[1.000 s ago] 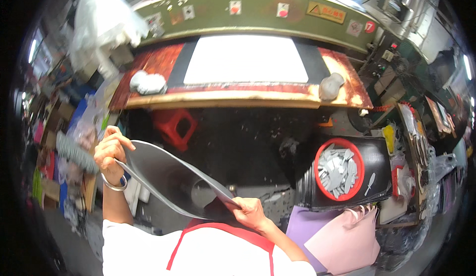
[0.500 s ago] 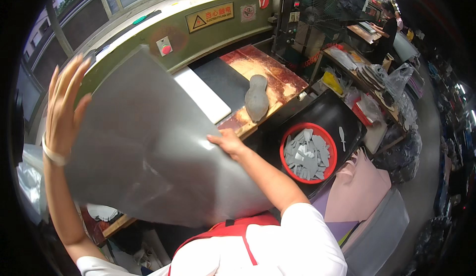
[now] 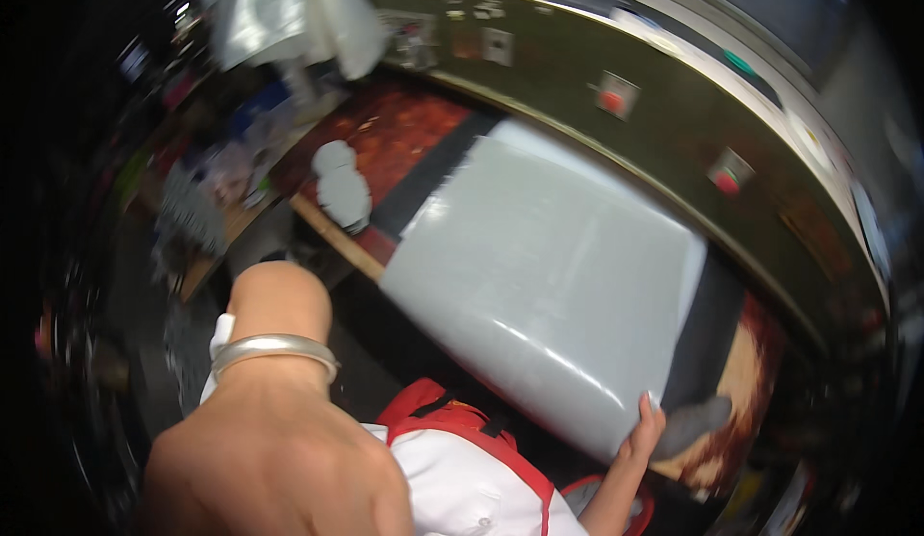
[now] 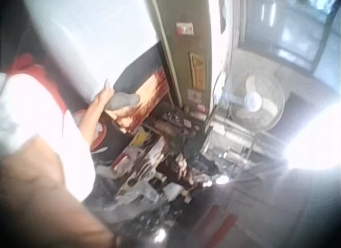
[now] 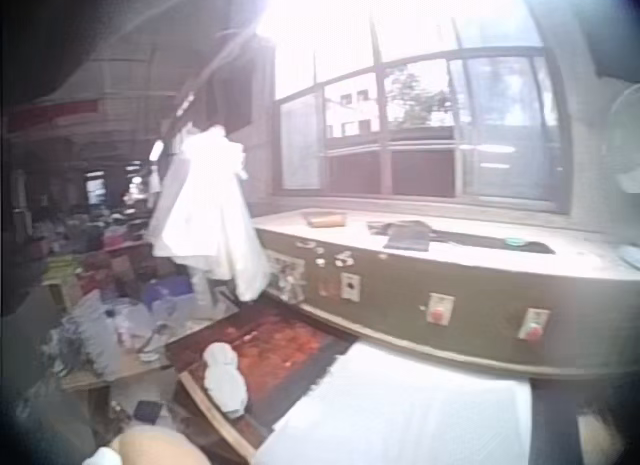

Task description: The person places sheets of gray foam onto a hydraulic cutting press, aligns a shoe-shaped template, and presses a button to cut out insoles. They remove the cut insoles, stack them, and repeat the process with new sheets.

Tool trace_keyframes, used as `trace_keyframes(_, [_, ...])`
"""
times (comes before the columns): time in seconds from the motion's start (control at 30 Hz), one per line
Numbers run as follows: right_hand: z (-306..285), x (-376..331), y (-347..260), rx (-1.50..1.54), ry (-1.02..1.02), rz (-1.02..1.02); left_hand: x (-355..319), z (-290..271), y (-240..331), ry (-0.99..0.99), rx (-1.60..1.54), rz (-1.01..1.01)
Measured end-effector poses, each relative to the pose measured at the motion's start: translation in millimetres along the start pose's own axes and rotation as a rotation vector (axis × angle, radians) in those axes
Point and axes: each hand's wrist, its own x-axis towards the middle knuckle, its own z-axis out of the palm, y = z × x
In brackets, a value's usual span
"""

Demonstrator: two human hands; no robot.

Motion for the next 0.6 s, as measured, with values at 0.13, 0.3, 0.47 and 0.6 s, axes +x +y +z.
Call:
trace_keyframes(0.13, [8.7, 3.0, -14.2, 0.089, -0.086, 0.037, -15.2, 8.2, 5.3, 0.094, 0.094, 0.038])
trace_keyframes(0.3, [18.2, 35.1, -37.9, 0.051, -0.017, -0.039, -40.0, -2.6, 25.5, 0.176, 0.152, 0.072])
trace_keyframes(0.47, [33.3, 118.8, -57.8, 0.267, 0.006, 0.074, -60.5, -16.1, 49.7, 0.227, 0.175, 0.089])
trace_keyframes(0.6, [63.7, 204.7, -79.9, 0.308, -0.193, 0.099, -106.5, -33.1, 53.0, 0.329, 0.210, -0.094])
